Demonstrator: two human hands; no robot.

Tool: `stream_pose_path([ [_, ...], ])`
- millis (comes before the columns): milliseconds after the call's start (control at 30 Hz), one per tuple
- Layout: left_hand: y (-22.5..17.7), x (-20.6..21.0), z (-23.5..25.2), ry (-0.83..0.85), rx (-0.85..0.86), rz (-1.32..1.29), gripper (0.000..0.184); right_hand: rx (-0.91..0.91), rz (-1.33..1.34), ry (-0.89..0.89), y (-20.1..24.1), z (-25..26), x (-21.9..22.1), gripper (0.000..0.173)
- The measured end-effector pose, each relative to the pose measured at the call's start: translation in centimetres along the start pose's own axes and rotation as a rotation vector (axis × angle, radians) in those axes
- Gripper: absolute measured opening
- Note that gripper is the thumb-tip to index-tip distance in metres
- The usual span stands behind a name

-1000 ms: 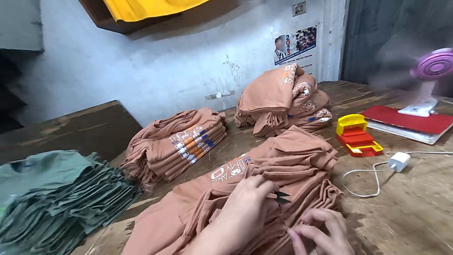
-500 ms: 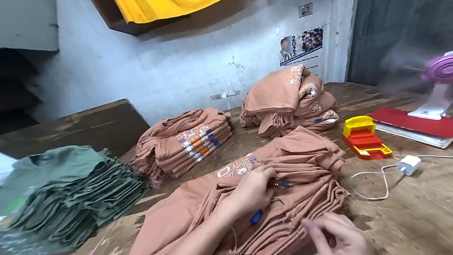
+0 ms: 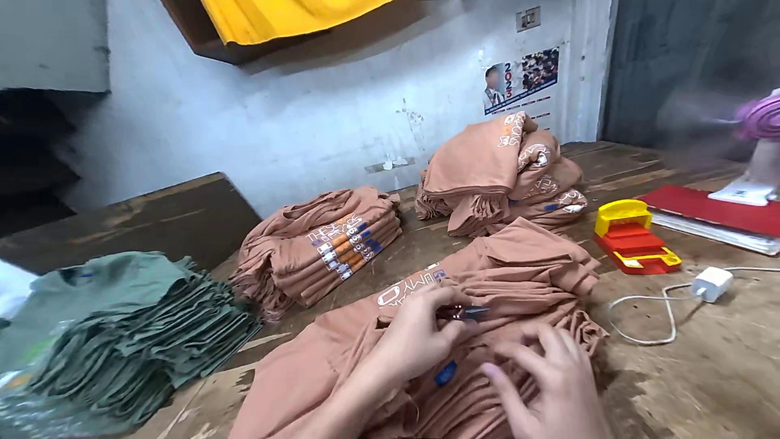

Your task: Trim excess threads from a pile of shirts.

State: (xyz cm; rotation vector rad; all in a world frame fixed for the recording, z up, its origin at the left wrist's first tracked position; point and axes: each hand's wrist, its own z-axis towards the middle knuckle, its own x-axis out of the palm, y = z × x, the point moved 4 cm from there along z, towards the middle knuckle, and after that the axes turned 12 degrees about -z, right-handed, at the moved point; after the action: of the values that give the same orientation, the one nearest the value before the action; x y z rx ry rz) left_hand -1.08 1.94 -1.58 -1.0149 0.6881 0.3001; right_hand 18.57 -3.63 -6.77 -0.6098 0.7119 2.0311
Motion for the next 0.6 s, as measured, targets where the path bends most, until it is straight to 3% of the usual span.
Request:
stream_pose_path([
  [100,-0.7,1.2,0.3,0.117,-0.07,-0.006,0.042,0.003,-0.109,-0.073,0.6,-0.2,1.4,0.011],
  [200,-1.2,1.8,0.0,0.046,0.165,0.113,0.032,0.02,-0.034,-0.034,0.7,-1.5,-2.0,0.005],
  [267,-1.1,1.9,-0.3,0.037,0.294,0.168,0.021,0.039,0.0,0.141,-0.2,-2.3,-3.3,0.013],
  [333,-1.3,2.2,-0.2,0.068,0.361,0.198,0.019,0.092,0.098,0.264,-1.1,-2.7,-3.6,0.031],
  [400,-1.5,2.7,0.1,0.095,0.43,0.237,0.019,0.155,0.158,0.199,-1.4,-2.8,-3.4,0.035],
  [500,-2.2,3.6,0.2,0.128,0.513,0.295,0.019,0.232,0.152,0.017,-1.4,-2.9,-2.9,0.026],
  [600,-2.6,4.4,-0.1,0.103,0.598,0.365,0.017,0.259,0.156,-0.04,-1.6,-3.3,-2.3,0.019],
])
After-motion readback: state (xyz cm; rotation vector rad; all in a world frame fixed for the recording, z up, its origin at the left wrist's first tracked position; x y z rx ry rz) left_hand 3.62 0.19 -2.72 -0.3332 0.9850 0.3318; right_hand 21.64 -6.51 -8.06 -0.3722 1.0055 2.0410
